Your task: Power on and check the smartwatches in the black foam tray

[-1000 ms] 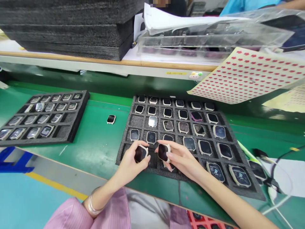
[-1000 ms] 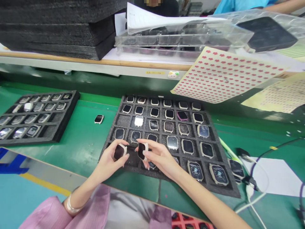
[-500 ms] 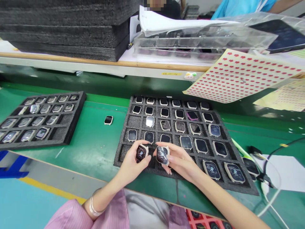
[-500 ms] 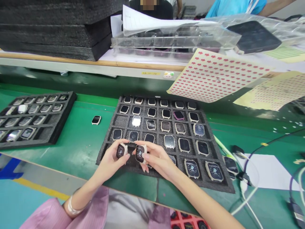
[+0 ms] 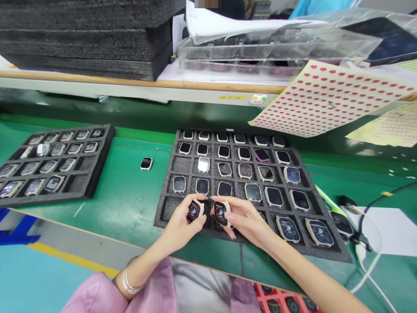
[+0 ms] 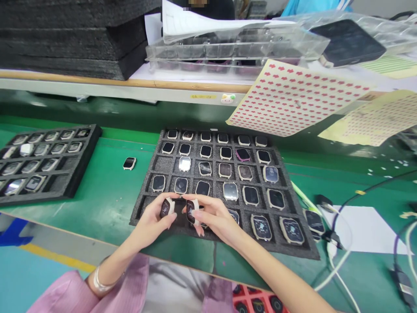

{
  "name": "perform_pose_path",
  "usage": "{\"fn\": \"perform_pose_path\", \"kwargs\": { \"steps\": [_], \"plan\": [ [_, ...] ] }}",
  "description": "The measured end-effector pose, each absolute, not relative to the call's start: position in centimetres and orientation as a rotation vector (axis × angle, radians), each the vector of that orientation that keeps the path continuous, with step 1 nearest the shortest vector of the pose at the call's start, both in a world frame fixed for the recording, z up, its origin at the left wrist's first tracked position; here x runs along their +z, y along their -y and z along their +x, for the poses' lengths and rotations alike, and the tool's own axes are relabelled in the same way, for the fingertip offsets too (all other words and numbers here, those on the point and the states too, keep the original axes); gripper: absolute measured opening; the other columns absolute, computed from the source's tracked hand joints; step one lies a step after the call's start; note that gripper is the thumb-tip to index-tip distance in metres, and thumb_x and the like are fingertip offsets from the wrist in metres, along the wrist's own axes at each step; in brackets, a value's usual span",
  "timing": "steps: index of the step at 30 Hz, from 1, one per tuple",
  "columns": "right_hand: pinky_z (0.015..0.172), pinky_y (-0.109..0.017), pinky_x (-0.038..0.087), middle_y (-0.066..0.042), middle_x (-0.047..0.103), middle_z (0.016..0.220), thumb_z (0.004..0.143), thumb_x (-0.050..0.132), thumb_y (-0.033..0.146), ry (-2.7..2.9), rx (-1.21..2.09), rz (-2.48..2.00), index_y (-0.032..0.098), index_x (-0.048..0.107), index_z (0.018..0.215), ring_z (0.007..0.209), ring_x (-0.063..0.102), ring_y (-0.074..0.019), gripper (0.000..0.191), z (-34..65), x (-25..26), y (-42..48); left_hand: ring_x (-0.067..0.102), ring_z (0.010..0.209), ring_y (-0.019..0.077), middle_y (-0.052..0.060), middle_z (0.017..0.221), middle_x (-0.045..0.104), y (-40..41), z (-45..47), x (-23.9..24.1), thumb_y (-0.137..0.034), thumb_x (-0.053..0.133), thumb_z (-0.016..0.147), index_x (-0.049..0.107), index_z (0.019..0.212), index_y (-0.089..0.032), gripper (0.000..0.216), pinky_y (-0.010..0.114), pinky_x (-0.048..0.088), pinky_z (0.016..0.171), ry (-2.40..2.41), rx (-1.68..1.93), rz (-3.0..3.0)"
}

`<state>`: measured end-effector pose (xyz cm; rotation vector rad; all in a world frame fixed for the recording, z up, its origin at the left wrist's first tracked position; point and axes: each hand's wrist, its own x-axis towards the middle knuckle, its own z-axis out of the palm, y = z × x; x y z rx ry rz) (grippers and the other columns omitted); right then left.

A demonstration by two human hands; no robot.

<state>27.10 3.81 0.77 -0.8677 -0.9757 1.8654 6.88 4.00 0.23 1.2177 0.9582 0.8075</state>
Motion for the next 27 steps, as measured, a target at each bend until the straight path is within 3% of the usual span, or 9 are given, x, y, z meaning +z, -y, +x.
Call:
{"fn": "perform_pose_path", "kwargs": {
  "steps": [5, 27],
  "plan": [
    [0.04, -0.023, 0.044, -0.007, 0.068, 0.085, 0.077, 0.077, 0.031, 0.985, 1.877, -0.868, 0.017, 0.07, 0.113, 0.045, 0.055, -0.0101, 0.04, 27.18, 0.54, -3.82, 0.042, 0.055, 0.0098, -0.004, 0.074, 0.048, -4.02, 7.02, 0.05, -0.024, 0.059, 0.082, 0.049, 0.117, -0.019, 0.037, 0.022, 0.038, 0.055, -0.968, 0.821, 1.212],
    [0.04, -0.021, 0.043, -0.005, 0.065, 0.078, 0.076, 0.078, 0.026, 0.934, 1.827, -0.884, 0.016, 0.07, 0.115, 0.046, 0.051, -0.0091, 0.041, 27.08, 1.01, -3.68, 0.042, 0.057, 0.0084, -0.004, 0.079, 0.047, -3.77, 7.33, -0.12, -0.017, 0.056, 0.084, 0.047, 0.12, -0.02, 0.037, 0.021, 0.038, 0.055, -0.97, 0.867, 1.241]
  ]
}}
